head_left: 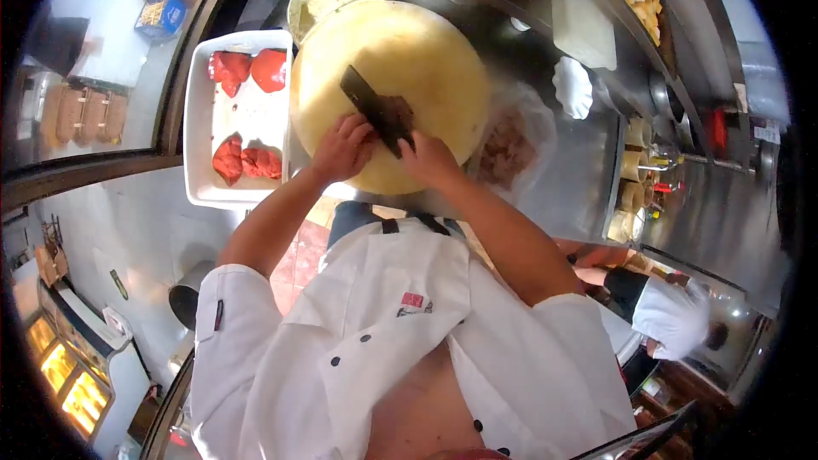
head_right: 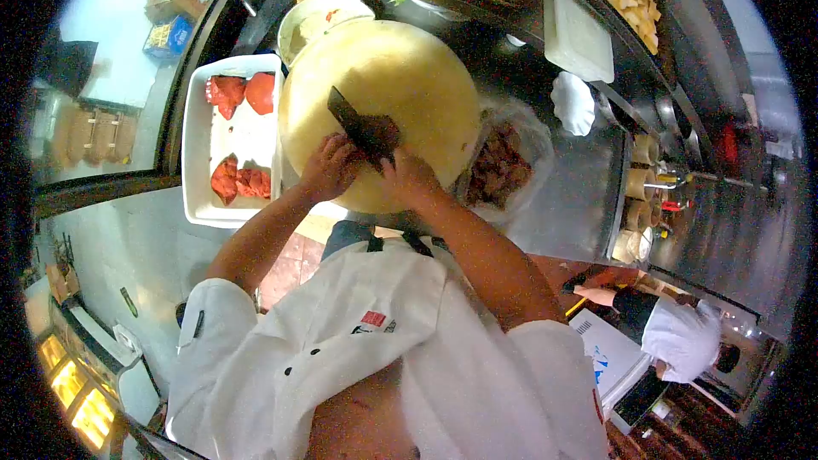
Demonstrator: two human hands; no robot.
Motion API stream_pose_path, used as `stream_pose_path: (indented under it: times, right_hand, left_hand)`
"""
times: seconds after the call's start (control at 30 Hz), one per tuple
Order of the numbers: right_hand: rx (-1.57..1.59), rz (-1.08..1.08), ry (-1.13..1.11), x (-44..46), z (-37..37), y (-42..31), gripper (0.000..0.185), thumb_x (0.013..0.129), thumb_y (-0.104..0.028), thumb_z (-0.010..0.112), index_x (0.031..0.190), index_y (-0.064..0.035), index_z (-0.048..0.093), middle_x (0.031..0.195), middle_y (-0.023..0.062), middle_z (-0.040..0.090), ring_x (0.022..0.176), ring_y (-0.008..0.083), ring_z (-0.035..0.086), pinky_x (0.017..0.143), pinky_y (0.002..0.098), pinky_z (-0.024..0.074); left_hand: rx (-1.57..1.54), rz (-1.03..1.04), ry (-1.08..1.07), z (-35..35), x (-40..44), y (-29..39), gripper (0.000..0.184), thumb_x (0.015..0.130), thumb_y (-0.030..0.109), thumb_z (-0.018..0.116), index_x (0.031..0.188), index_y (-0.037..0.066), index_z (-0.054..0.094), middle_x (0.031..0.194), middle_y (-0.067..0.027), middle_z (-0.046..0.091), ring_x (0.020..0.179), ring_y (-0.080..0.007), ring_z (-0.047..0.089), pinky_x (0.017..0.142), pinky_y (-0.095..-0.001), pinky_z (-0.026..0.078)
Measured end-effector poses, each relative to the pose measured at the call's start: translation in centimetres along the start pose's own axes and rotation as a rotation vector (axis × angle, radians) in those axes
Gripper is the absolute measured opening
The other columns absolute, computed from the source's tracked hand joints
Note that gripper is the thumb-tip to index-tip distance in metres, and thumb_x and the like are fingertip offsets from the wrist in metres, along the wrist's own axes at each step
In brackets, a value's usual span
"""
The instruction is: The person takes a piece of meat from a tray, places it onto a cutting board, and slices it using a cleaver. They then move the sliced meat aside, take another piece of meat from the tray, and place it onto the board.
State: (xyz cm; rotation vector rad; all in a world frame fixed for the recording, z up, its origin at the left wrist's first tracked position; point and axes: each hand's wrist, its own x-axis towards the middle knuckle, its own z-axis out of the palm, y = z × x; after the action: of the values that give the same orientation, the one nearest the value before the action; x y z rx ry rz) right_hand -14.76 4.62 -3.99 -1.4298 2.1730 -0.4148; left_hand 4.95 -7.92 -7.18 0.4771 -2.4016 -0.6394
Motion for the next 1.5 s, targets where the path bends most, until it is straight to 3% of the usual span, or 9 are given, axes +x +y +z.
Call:
stream_pose_path:
  times: [0.23,0.3,0.37,0.43,0.53,0.7,0.77,1.33,1.5]
  right_hand:
    - [-0.012,0.132,-0.101,-3.0,-4.6,2.0,0.044,0.103,-0.042,0.053,0.114,-0.0002,0.062,0.096,0.0291,0.07,0.089,0.0491,0.068,0.079,0.0582,0.0539]
    - [-0.037,0.124,0.066,-3.0,-4.8,2.2,0.036,0.1,-0.036,0.061,0.092,-0.0011,0.061,0.081,0.0264,0.068,0.078,0.0487,0.065,0.068,0.0562,0.051]
    - [-0.045,0.135,0.08,-3.2,-5.3,2.1,0.035,0.1,-0.035,0.061,0.092,-0.0014,0.061,0.081,0.0263,0.068,0.078,0.0482,0.066,0.068,0.0559,0.0514]
    - [-0.052,0.15,0.092,-3.5,-5.6,1.5,0.034,0.1,-0.035,0.06,0.092,-0.0018,0.061,0.081,0.0263,0.068,0.078,0.0478,0.066,0.068,0.0555,0.0518]
    - [-0.138,0.167,-0.076,-4.5,-5.1,0.9,0.036,0.105,-0.036,0.051,0.114,-0.0022,0.061,0.095,0.0271,0.071,0.088,0.047,0.07,0.078,0.0584,0.0538]
    - [0.04,0.171,-0.015,-5.5,-3.6,-1.4,0.032,0.101,-0.034,0.056,0.095,-0.003,0.061,0.083,0.0245,0.07,0.08,0.0472,0.068,0.073,0.0574,0.0524]
    - [0.024,0.181,-0.039,-5.3,-2.7,-1.1,0.032,0.101,-0.034,0.056,0.095,-0.003,0.061,0.083,0.0249,0.07,0.08,0.0477,0.067,0.072,0.0573,0.0524]
    - [-0.025,0.088,-0.081,-5.2,-5.8,-4.9,0.027,0.101,-0.029,0.057,0.094,-0.0025,0.058,0.085,0.0266,0.069,0.082,0.049,0.066,0.073,0.0578,0.0526]
    - [-0.09,0.049,-0.207,-5.3,-6.4,-5.5,0.029,0.106,-0.027,0.049,0.11,0.0004,0.056,0.096,0.0261,0.071,0.089,0.0446,0.071,0.08,0.0568,0.0558]
  left_hand:
    - [0.14,-0.175,-0.204,0.3,1.7,-0.2,0.028,0.091,0.021,0.066,0.115,0.008,0.063,0.117,-0.016,0.062,0.111,-0.0379,0.06,0.097,-0.0503,0.048]
    - [0.173,-0.228,-0.221,1.0,1.8,-0.2,0.032,0.091,0.026,0.068,0.116,0.006,0.062,0.114,-0.0165,0.062,0.108,-0.0387,0.06,0.093,-0.0492,0.049]
    - [0.101,-0.573,-0.237,1.2,1.4,1.1,0.037,0.089,0.026,0.072,0.117,0.004,0.06,0.113,-0.017,0.062,0.105,-0.0395,0.06,0.09,-0.0476,0.051]
    - [0.027,-0.563,-0.155,1.3,0.9,2.6,0.039,0.088,0.024,0.073,0.118,0.003,0.06,0.113,-0.0174,0.062,0.104,-0.0399,0.06,0.089,-0.0472,0.051]
    - [-0.166,-0.606,-0.011,2.0,-0.3,3.7,0.042,0.086,0.02,0.076,0.12,0.003,0.058,0.118,-0.02,0.059,0.109,-0.0423,0.06,0.091,-0.0475,0.053]
    - [-0.092,-0.657,-0.052,0.2,-0.4,3.8,0.045,0.087,0.017,0.076,0.126,0.004,0.057,0.129,-0.021,0.054,0.118,-0.0437,0.058,0.098,-0.0469,0.052]
    - [-0.041,-0.385,0.02,0.6,-0.6,2.4,0.037,0.087,0.014,0.073,0.122,0.01,0.062,0.122,-0.0181,0.059,0.111,-0.0395,0.061,0.094,-0.0464,0.052]
    - [-0.016,0.011,-0.012,1.2,-0.2,-1.4,0.02,0.086,0.003,0.067,0.106,0.004,0.066,0.112,-0.014,0.065,0.107,-0.0379,0.06,0.091,-0.0433,0.053]
    - [-0.045,0.038,0.01,1.7,-0.4,-2.0,0.02,0.085,0.003,0.067,0.105,0.004,0.066,0.112,-0.0152,0.064,0.106,-0.0385,0.06,0.09,-0.0438,0.053]
